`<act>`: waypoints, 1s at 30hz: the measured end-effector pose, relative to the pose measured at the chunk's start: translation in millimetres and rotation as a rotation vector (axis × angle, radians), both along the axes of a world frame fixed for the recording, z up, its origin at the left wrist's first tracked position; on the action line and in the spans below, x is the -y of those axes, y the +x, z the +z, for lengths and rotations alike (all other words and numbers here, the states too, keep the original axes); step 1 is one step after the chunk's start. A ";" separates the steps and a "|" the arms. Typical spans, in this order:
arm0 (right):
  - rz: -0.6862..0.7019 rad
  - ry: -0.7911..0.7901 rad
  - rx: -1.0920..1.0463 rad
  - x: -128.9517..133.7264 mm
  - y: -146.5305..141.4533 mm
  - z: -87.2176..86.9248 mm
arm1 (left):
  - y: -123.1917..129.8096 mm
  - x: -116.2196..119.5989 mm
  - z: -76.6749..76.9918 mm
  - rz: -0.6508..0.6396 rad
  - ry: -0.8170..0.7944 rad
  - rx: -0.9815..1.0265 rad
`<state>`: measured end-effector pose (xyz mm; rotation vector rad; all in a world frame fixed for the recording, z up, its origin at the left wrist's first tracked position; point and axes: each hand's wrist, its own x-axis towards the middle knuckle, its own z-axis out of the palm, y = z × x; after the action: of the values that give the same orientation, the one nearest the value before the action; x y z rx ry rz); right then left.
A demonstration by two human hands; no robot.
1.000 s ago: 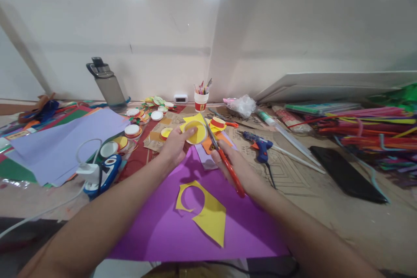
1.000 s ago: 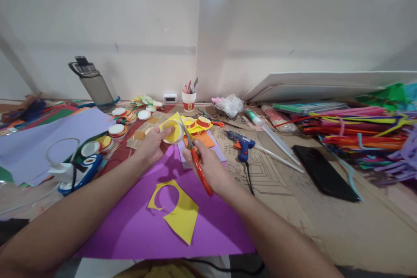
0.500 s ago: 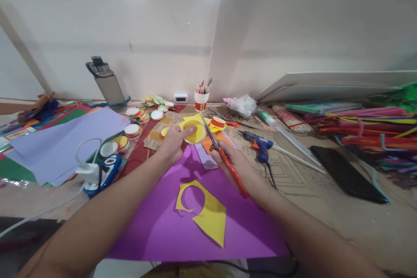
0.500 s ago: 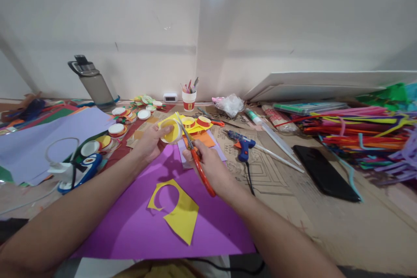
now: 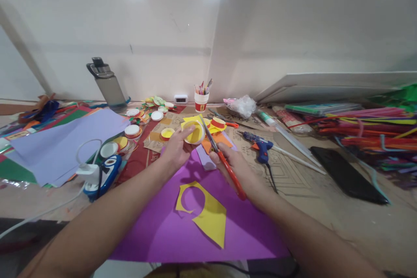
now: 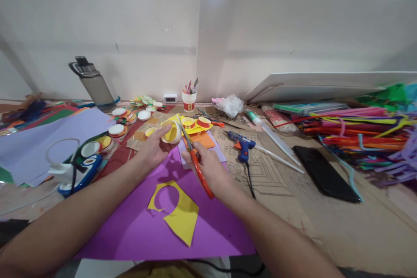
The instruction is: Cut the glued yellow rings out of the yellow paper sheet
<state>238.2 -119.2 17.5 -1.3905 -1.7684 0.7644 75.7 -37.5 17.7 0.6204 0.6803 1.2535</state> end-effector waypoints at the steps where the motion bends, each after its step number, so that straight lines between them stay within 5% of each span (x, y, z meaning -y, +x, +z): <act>1: 0.001 -0.002 0.001 -0.4 0.3 -0.2 | 0.7 0.6 -0.7 -0.001 0.009 -0.019; 20: 0.075 -0.038 -0.071 -4.9 4.1 -2.6 | -7.1 -1.9 4.6 -0.055 0.212 -0.186; 30: 0.070 0.000 0.001 -2.4 5.7 0.1 | -6.6 -1.1 3.2 -0.091 0.191 -0.174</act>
<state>243.8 -116.8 17.6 -1.3349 -1.8268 0.8007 69.1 -36.4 21.0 0.9170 0.6717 1.1969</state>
